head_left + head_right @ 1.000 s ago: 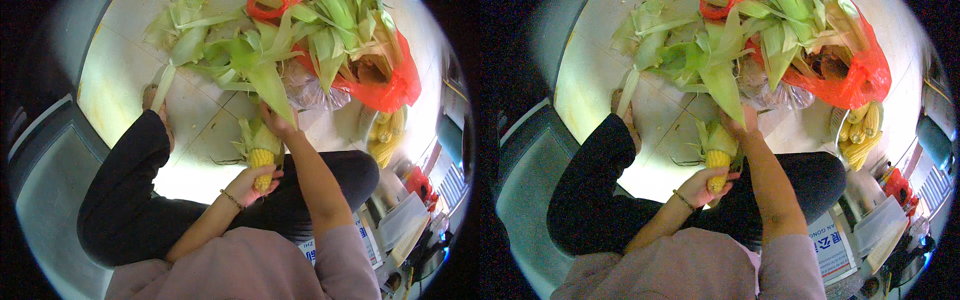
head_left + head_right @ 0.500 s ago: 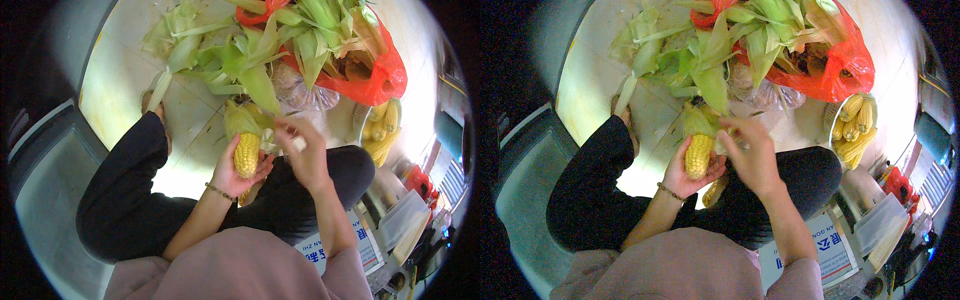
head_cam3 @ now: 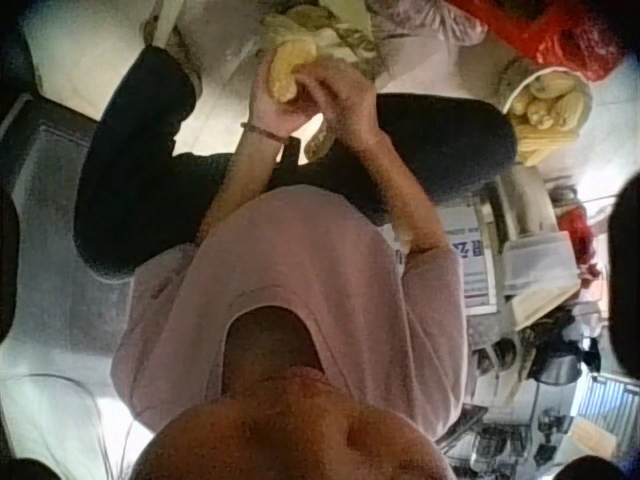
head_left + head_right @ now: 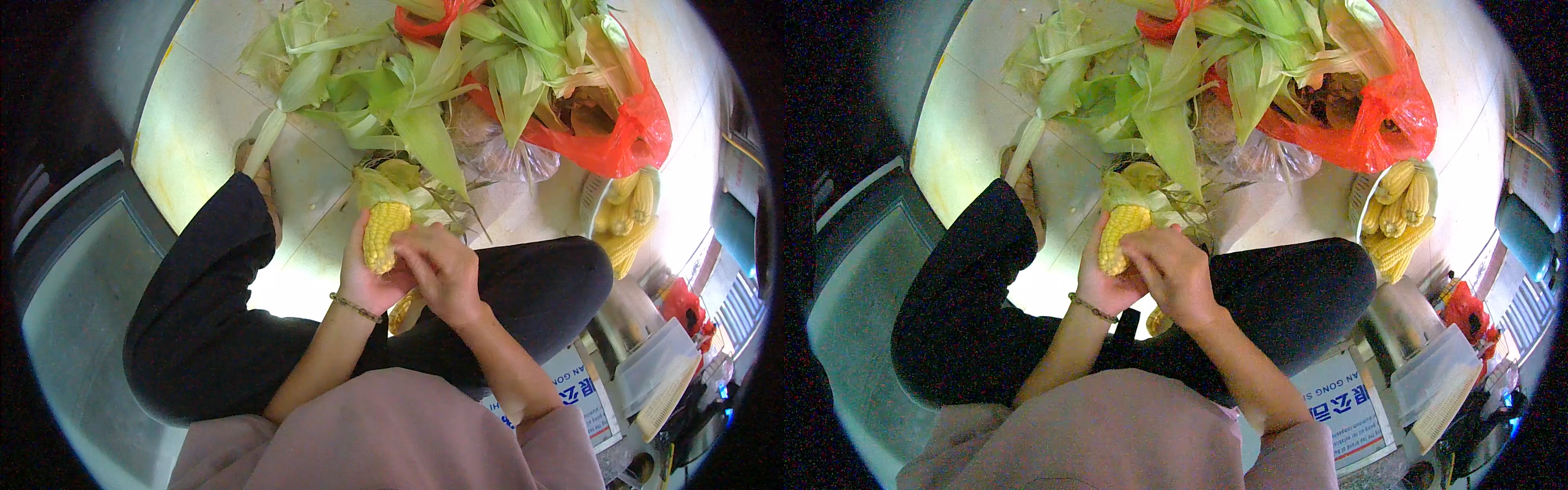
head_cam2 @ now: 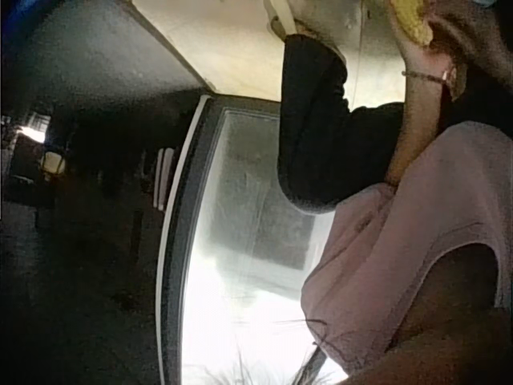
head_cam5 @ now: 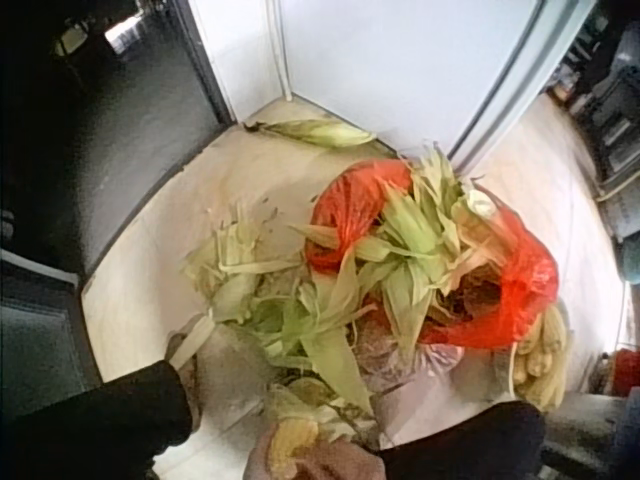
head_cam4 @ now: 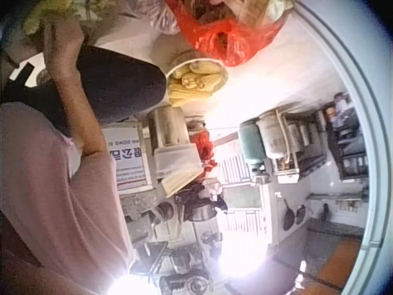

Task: The person sits on the floor and shucks corn cobs by hand, removing husks and silk. The person places the shucked corn into a white colander and discards the husks into a red plastic bag.

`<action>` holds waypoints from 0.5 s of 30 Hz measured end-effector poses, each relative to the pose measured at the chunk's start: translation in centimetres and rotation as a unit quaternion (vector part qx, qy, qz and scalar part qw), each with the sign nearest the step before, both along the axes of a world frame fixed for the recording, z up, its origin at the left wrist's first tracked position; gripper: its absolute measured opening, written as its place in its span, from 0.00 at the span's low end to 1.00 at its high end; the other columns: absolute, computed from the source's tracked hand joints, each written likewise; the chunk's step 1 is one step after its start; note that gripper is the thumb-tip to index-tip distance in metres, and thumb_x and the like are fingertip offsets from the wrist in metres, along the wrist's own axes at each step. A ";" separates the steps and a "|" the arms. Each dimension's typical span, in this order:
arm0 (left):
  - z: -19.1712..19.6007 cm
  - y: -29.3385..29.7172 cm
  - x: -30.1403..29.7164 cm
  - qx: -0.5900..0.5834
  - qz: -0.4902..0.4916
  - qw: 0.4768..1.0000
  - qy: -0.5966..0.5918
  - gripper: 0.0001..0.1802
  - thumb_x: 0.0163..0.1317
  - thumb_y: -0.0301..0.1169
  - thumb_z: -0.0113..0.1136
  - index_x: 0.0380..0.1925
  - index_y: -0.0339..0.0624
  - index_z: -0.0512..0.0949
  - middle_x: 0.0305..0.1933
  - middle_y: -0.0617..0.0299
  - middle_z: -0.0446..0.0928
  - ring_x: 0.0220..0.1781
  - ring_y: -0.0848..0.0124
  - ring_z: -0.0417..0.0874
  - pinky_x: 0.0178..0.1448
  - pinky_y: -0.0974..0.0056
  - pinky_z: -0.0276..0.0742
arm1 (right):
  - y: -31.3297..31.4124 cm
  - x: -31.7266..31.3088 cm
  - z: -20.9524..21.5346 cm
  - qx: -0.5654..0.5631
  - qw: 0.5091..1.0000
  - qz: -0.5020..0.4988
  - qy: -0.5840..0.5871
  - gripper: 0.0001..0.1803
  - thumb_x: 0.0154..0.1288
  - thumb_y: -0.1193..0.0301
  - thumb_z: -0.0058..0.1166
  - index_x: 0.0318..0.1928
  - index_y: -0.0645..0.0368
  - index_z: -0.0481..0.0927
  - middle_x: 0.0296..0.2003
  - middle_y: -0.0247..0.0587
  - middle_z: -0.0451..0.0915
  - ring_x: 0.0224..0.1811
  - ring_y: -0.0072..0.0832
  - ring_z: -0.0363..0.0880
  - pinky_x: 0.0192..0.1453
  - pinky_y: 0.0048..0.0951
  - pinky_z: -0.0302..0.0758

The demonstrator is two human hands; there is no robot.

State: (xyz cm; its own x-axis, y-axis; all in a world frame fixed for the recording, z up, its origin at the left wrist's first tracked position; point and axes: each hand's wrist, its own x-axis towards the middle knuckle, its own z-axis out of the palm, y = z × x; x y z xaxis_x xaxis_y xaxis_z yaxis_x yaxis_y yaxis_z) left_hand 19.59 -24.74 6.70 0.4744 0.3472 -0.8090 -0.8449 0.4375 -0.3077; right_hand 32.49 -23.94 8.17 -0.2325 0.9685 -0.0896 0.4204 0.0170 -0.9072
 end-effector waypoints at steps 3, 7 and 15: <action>-0.4 -0.3 -0.4 0.005 -0.006 1.000 -0.025 0.37 0.59 0.63 0.44 0.43 0.36 0.73 0.54 0.44 0.72 0.62 0.51 0.68 0.65 0.49 0.60 | 1.3 -0.6 0.1 -0.385 0.868 -0.265 0.165 0.04 0.63 0.74 0.53 0.35 0.63 0.79 0.30 0.37 0.80 0.31 0.24 0.78 0.36 0.24 0.75; -0.6 -0.4 -0.5 0.014 -0.002 0.999 -0.051 0.40 0.56 0.64 0.47 0.44 0.33 0.74 0.60 0.38 0.66 0.64 0.47 0.65 0.67 0.45 0.57 | 2.2 3.0 -4.5 -0.368 0.863 -0.332 0.102 0.10 0.65 0.70 0.52 0.37 0.66 0.78 0.29 0.35 0.78 0.27 0.19 0.74 0.32 0.20 0.73; -0.4 -0.7 -0.2 -0.016 -0.012 0.999 -0.046 0.40 0.55 0.64 0.50 0.44 0.32 0.75 0.61 0.36 0.65 0.66 0.46 0.63 0.67 0.44 0.60 | 3.6 5.6 -2.4 -0.188 0.927 -0.310 -0.096 0.17 0.55 0.76 0.56 0.48 0.65 0.76 0.37 0.37 0.79 0.35 0.23 0.75 0.39 0.23 0.73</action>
